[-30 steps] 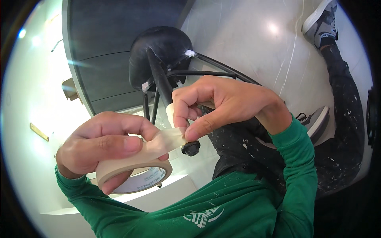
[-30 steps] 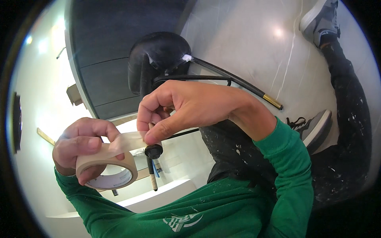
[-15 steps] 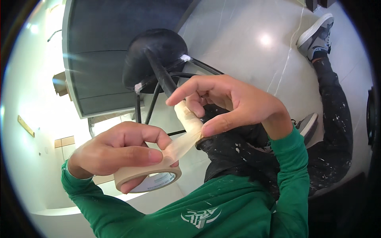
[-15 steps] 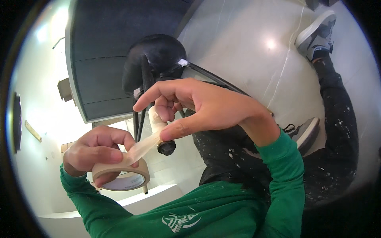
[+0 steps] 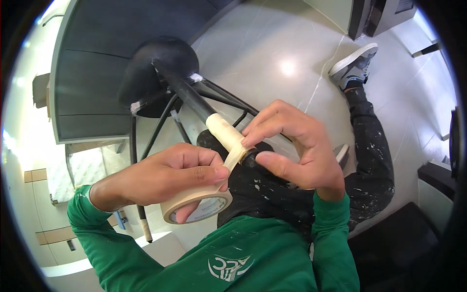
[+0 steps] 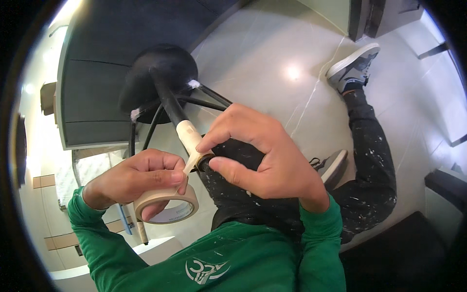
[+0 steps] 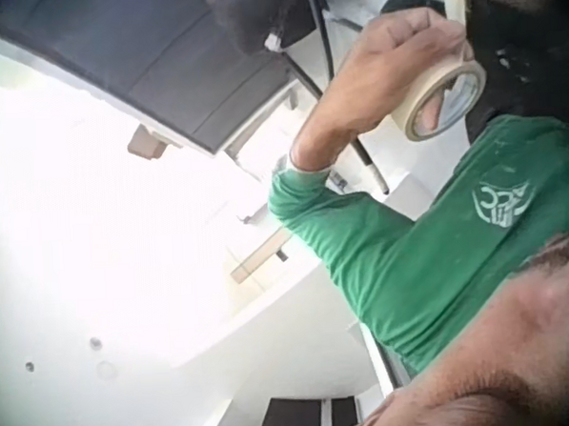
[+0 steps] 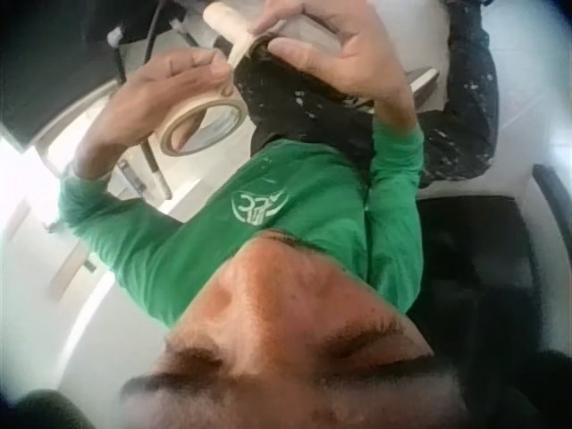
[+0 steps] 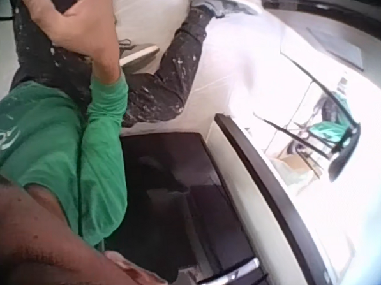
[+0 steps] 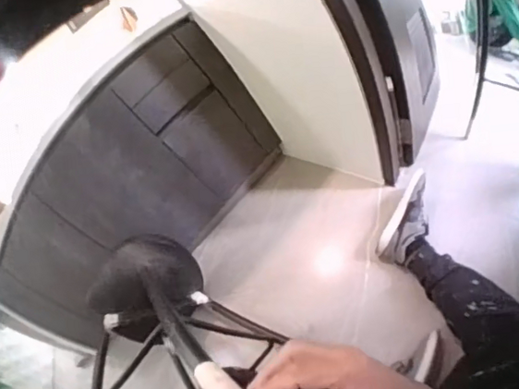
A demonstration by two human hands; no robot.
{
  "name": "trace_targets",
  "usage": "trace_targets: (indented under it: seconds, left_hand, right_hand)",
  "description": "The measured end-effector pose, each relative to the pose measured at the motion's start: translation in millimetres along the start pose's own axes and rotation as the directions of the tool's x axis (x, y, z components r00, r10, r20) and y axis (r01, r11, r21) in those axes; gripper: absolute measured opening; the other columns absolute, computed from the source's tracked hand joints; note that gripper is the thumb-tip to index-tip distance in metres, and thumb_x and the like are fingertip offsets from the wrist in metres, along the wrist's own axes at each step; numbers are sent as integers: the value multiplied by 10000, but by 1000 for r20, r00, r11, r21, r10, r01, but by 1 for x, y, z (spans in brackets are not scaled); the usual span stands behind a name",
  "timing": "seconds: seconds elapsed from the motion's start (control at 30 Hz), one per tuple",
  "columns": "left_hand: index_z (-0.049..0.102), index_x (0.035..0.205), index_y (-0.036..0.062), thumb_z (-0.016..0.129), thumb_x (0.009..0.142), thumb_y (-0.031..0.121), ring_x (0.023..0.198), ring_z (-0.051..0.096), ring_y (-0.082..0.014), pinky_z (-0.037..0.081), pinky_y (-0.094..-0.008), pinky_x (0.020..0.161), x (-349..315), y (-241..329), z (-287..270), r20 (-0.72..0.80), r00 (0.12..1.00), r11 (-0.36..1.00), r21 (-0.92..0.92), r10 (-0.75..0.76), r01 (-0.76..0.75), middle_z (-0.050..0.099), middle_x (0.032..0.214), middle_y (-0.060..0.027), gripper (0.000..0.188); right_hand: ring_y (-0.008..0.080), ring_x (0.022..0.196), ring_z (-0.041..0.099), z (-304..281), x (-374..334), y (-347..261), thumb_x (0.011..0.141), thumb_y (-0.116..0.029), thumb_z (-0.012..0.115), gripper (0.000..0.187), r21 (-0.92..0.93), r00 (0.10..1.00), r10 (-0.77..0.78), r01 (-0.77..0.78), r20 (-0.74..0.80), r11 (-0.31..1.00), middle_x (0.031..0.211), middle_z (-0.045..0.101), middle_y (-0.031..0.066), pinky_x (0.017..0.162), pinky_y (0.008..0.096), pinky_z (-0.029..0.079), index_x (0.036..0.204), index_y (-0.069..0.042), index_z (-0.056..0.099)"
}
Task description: The person wraps masking tape around the bottom of the black legs of a stool while sitting on the floor, handling the stool and the roll of tape.
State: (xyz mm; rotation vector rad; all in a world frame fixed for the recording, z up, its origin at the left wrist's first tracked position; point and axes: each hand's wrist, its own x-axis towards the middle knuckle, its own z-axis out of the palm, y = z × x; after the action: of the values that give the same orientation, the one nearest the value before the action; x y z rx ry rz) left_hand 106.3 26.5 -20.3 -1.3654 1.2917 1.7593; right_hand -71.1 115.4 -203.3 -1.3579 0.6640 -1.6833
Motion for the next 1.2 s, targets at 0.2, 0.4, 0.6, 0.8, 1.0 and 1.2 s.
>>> trace_targets:
  seconds: [0.2,0.4,0.6,0.8,1.0,1.2]
  left_hand:
    - [564,982,29,528,1089,266,462,597,-99,420,-233,411,5,-15,-4,21,993,993,24,115,-115,596,643,-22,262]
    - [540,968,36,577,1071,283,469,610,-101,413,-228,408,11,-23,-8,-13,975,968,119,224,-221,615,665,-36,271]
    - [541,966,24,585,1068,309,476,615,-102,409,-231,404,-1,-19,-7,-84,959,940,241,270,-243,631,677,-53,307]
    - [555,973,19,585,1067,326,470,607,-104,409,-232,399,10,-34,-3,-75,951,947,147,298,-285,633,680,-59,322]
    - [558,972,20,595,1062,313,467,600,-105,412,-233,396,23,-47,-3,-74,928,928,111,364,-355,635,697,-56,309]
    - [549,984,25,601,1058,306,470,601,-101,420,-236,398,34,-59,-3,-55,893,895,28,446,-445,633,703,-44,296]
  right_hand:
    - [242,936,647,5,2,-17,779,-25,761,338,-207,1000,-7,7,5,978,1025,652,98,857,342,509,1114,-60,745]
    - [242,951,658,3,3,-25,769,-33,787,312,-345,999,0,12,34,938,1052,663,95,809,344,535,1076,-77,764]
    - [243,971,665,5,4,-27,763,-17,795,309,-385,999,-18,34,45,922,1063,674,97,835,344,546,1065,-73,764]
    - [255,1003,680,6,6,-27,758,-13,787,306,-389,998,-54,57,20,919,1035,702,102,870,360,546,1057,-36,726]
    - [294,1007,681,8,6,-29,731,-18,791,387,-413,998,-58,56,9,909,1025,702,124,891,389,541,1107,-30,701]
    - [311,1012,670,9,5,-31,727,-16,794,364,-550,992,-93,123,83,826,1054,687,101,876,398,535,1081,-82,736]
